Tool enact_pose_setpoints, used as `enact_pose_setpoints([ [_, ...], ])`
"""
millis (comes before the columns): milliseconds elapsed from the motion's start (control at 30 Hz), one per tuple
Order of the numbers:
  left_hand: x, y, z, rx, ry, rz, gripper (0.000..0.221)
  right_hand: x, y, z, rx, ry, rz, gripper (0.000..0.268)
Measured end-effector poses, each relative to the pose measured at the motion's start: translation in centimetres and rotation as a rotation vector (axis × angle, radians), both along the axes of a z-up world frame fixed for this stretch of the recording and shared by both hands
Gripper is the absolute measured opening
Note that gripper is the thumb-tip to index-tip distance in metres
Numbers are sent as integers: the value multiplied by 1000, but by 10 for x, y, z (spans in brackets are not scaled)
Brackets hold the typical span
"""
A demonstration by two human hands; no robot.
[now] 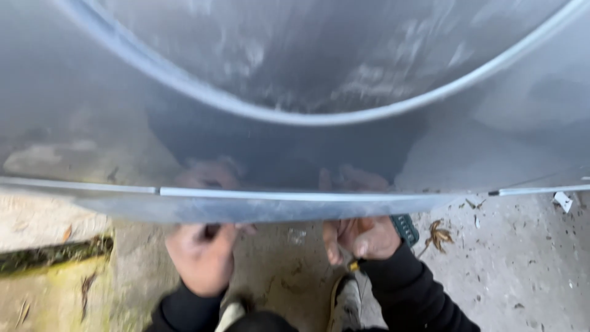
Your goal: The user is repairing or adjusting the wheel arch trim on a car using tools.
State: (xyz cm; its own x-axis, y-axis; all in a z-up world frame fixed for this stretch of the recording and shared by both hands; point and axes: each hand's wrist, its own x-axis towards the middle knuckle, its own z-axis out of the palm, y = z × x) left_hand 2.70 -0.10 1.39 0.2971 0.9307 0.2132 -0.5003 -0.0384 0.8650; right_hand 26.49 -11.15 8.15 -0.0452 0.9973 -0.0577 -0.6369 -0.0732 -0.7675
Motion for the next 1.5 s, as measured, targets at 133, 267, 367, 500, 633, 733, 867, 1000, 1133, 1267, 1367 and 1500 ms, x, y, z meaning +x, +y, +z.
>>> enact_pose_setpoints([
  [133, 8, -10, -20, 31, -87, 35, 5, -3, 6, 3, 37, 21, -29, 84],
  [267, 35, -52, -65, -28, 49, -132, 8, 14, -18, -18, -19, 14, 50, 77],
  [367, 63, -58, -54, -104, 80, -308, 13, 12, -10, -14, -33, -17, 73, 71],
  [500, 62, -65, -46, -194, -43, -292, 21, 5, -12, -3, -49, -5, 17, 70],
  [633, 12, -34, -39, -55, 325, 11, 13, 16, -13, -18, -21, 55, 51, 70],
  [733, 1, -13, 0, -95, 140, 74, 5, 6, -5, -11, 29, 78, 72, 67],
  [867, 21, -27, -59, 57, 102, -26, 6, 13, -11, -9, 13, 50, 33, 68],
  [1000, 48, -55, -54, 165, 269, -176, 18, 10, -14, -8, -55, -14, 64, 64],
  [1133, 39, -52, -57, 12, 280, -272, 28, 8, -12, -5, -65, -30, 29, 66],
  [1267, 5, -25, -44, 90, 154, 46, 6, 4, -6, -5, -24, 11, 52, 67],
  [1367, -11, -11, -15, 82, 156, 149, 6, -5, -8, -7, 1, 31, 37, 66],
  [1500, 1, -9, -15, 76, 51, 73, 14, 16, -16, -19, 17, -4, 48, 66],
])
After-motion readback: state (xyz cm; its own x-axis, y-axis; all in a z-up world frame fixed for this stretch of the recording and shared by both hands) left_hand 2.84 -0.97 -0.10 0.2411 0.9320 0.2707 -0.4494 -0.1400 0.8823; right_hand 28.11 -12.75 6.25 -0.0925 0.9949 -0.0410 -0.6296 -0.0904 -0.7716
